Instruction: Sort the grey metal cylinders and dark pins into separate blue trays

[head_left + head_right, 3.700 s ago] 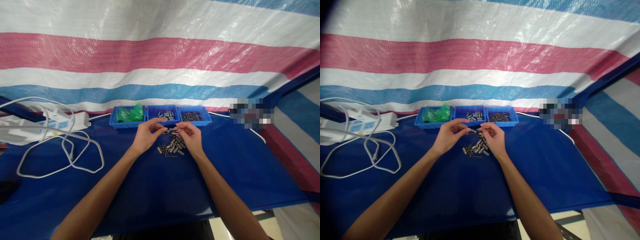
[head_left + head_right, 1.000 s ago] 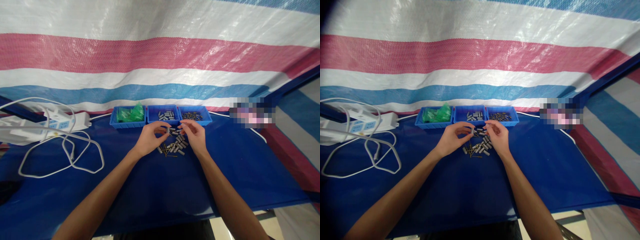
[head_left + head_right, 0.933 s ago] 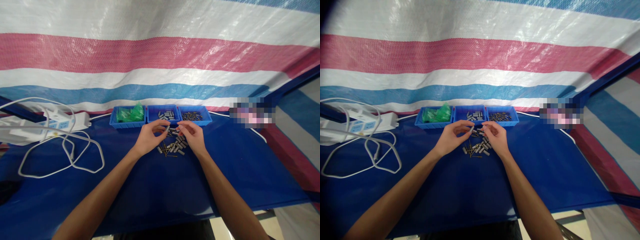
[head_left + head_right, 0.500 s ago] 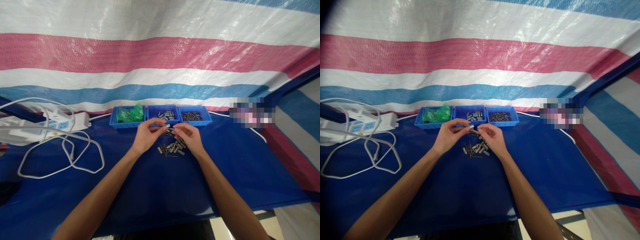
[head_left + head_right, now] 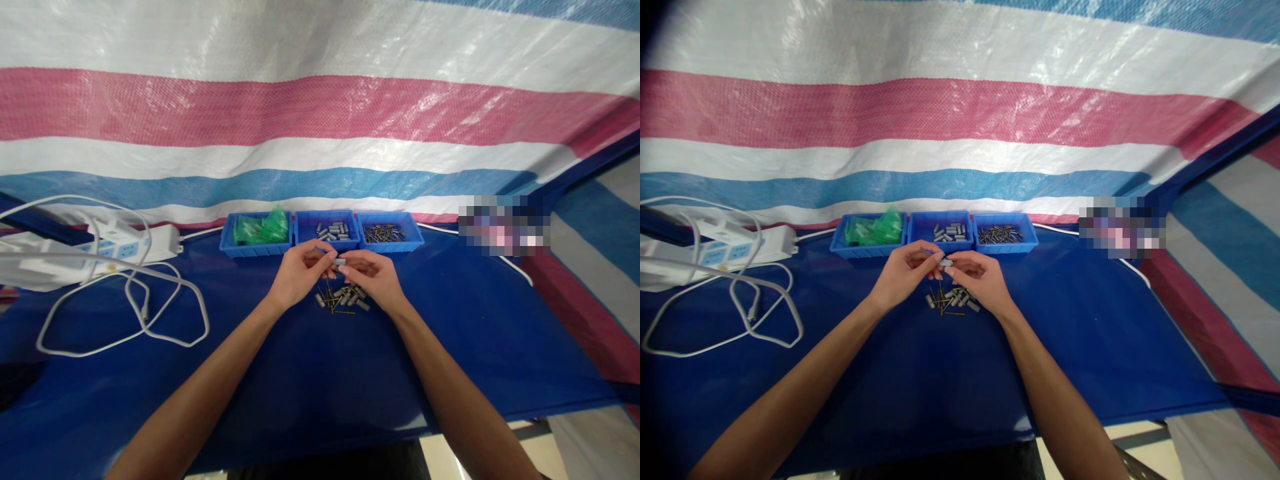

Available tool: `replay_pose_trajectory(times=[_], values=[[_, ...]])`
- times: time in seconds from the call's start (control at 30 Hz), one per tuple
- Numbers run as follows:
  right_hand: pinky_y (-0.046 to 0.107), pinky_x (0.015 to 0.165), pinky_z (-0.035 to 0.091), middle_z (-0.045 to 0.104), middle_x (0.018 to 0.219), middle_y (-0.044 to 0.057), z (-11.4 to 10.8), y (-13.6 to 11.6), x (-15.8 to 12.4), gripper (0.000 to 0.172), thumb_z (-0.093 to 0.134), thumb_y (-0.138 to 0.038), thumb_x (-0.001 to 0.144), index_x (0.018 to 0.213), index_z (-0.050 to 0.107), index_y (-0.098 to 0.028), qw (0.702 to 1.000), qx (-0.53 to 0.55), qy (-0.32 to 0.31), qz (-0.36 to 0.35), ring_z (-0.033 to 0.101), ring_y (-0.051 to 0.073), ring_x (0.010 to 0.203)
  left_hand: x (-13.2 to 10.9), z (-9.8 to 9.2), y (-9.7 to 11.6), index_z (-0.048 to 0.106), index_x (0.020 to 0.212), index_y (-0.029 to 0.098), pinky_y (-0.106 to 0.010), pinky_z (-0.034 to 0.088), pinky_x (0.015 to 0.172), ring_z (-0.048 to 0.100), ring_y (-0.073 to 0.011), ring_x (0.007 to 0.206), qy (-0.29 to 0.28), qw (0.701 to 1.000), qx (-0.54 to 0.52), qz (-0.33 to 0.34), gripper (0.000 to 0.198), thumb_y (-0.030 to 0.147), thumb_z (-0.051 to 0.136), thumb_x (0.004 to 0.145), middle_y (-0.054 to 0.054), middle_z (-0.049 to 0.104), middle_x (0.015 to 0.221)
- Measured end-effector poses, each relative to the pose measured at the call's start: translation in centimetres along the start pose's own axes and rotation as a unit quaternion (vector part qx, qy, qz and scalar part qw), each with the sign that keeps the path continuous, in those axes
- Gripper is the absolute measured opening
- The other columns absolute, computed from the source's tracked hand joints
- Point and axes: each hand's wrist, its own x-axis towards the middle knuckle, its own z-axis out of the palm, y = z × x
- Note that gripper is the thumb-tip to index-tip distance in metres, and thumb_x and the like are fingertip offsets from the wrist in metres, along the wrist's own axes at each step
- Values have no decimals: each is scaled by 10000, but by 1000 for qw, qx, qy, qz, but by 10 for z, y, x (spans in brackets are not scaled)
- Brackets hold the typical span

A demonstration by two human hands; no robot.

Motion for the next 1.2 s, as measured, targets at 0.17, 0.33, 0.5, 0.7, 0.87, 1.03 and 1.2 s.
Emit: replay_pose_trajectory(times=[0.17, 0.33, 0.5, 0.7, 0.87, 1.03, 1.2], values=[[312, 641, 621, 800, 842, 30, 0, 1, 1, 323, 870, -460, 750, 955, 800, -221, 1000, -9, 9, -2, 730, 180, 710, -1, 0, -3, 660, 975, 169, -258, 554, 603, 707, -167, 618, -8, 999, 46, -3, 277, 442, 687, 934, -20, 730, 708], [319, 672, 615, 757, 775, 15, 1, 7, 5, 292, 863, -427, 766, 957, 800, -216, 994, -46, 83, -44, 697, 168, 681, -3, -10, -4, 710, 837, 189, -285, 514, 637, 690, -187, 645, 28, 934, 352, 53, 226, 340, 616, 976, -38, 730, 722], [357, 781, 632, 777, 941, 41, 7, 0, 15, 270, 799, -403, 840, 1053, 782, -240, 988, -72, 104, -84, 739, 199, 830, -5, -15, -4, 754, 957, 190, -313, 558, 734, 729, -225, 827, -28, 855, 507, 108, 163, 233, 598, 977, -77, 773, 923], [382, 809, 622, 778, 1104, 73, -2, -10, 15, 330, 701, -377, 919, 1223, 718, -249, 976, -131, 133, -109, 760, 220, 868, -5, -11, -12, 696, 1275, 157, -402, 524, 1105, 658, -255, 1253, -109, 841, 487, 211, 319, 164, 509, 1016, -101, 732, 1311], [394, 773, 565, 768, 985, 93, -27, -7, -15, 280, 625, -420, 952, 1077, 773, -218, 871, -455, 166, -83, 688, 232, 745, -9, -4, -20, 580, 1458, 189, -475, 453, 1187, 467, -283, 1481, -179, 816, 511, 203, 518, 67, 499, 961, -98, 580, 1540], [365, 716, 538, 656, 1201, 157, -23, 3, -32, 513, 540, -543, 1001, 1376, 651, -209, 785, -609, 112, -28, 713, 266, 839, -8, -2, -22, 609, 1432, 194, -469, 469, 1157, 529, -289, 1406, -170, 804, 537, 190, 483, 91, 525, 968, -98, 600, 1519], [368, 720, 530, 627, 1265, 175, -5, 3, -29, 458, 515, -447, 1035, 1384, 629, -174, 776, -627, 58, -24, 719, 281, 863, -4, -8, -17, 720, 1261, 182, -413, 543, 1048, 644, -273, 1195, -172, 802, 539, 190, 365, 79, 515, 976, -89, 722, 1334]])
